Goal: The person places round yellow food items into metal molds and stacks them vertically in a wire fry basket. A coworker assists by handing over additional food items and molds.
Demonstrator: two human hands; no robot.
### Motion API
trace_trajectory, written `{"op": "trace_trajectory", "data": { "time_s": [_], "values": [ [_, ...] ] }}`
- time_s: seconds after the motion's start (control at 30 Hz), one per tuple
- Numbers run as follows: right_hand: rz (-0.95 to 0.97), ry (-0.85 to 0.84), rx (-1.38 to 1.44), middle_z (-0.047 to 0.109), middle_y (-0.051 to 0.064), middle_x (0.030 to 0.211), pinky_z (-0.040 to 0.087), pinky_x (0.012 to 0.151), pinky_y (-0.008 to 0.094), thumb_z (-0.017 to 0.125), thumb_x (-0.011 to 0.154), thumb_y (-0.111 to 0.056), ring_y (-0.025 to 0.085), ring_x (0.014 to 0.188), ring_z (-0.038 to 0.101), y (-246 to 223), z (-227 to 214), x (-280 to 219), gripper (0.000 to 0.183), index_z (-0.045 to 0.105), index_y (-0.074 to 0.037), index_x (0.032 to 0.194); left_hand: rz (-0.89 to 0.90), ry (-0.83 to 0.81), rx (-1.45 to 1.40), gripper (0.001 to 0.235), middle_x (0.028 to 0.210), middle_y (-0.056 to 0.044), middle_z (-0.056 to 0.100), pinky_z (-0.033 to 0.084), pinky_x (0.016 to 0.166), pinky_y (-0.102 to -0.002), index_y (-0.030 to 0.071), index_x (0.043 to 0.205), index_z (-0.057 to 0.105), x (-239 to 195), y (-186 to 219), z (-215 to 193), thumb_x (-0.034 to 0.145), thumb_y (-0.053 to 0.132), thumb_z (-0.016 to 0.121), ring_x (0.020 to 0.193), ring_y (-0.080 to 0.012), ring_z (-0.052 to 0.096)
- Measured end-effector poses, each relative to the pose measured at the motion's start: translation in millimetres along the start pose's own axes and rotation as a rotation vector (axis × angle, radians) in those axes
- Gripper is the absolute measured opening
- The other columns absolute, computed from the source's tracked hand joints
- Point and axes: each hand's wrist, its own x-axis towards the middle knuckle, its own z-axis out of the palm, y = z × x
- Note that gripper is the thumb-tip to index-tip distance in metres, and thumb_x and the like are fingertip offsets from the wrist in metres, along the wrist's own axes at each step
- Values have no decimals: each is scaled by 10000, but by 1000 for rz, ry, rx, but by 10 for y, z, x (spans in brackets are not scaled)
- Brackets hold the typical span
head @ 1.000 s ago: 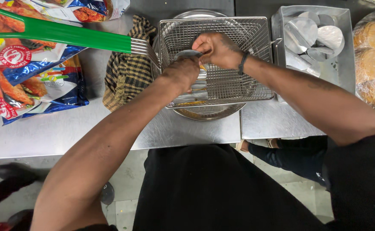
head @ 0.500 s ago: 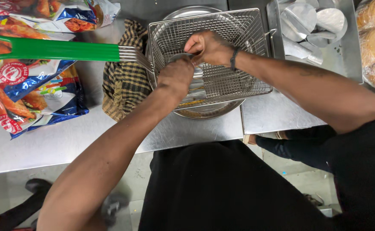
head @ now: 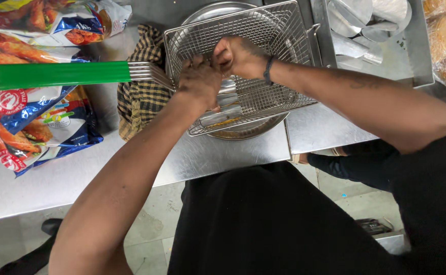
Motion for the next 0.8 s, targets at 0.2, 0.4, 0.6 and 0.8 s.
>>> {"op": "trace_trajectory", "data": {
  "time_s": [0.2, 0.4, 0.6, 0.8],
  "values": [
    [-37, 68, -311, 736, 186, 1096, 607, 870, 340, 823, 828, -131, 229, 999, 746, -322, 31, -310, 462, 546, 49, 1151, 7, -25, 35, 1065, 1374, -145, 605, 304, 1163, -494, -45, 1398, 481, 36, -8, 7, 606, 459, 983, 1419, -322, 380],
    [-221, 157, -603, 728, 175, 1167, 544, 901, 441, 732, 959, -291, 315, 1010, 734, -996, -201, -1301, 434, 637, 13, 1253, -1, 5, 20, 1091, 1322, -201, 616, 286, 1167, -489, -71, 1364, 517, -37, -53, -31, 555, 470, 1010, 1352, -342, 444],
    [-308, 360, -623, 727, 171, 1180, 560, 915, 400, 728, 930, -261, 320, 1073, 692, -945, 122, -2209, 404, 685, 18, 1219, 11, 0, 63, 930, 1311, -183, 667, 388, 1148, -445, 9, 1318, 617, 28, 22, -125, 602, 481, 976, 1317, -325, 539],
    [-210, 499, -846, 721, 200, 1195, 531, 1003, 408, 700, 913, -378, 322, 1154, 660, -910, 453, -2498, 542, 658, 59, 1230, -36, -141, 165, 1000, 1433, -109, 594, 338, 1174, -452, 104, 1449, 475, 53, 294, -334, 667, 520, 938, 1415, -271, 436]
  ]
}}
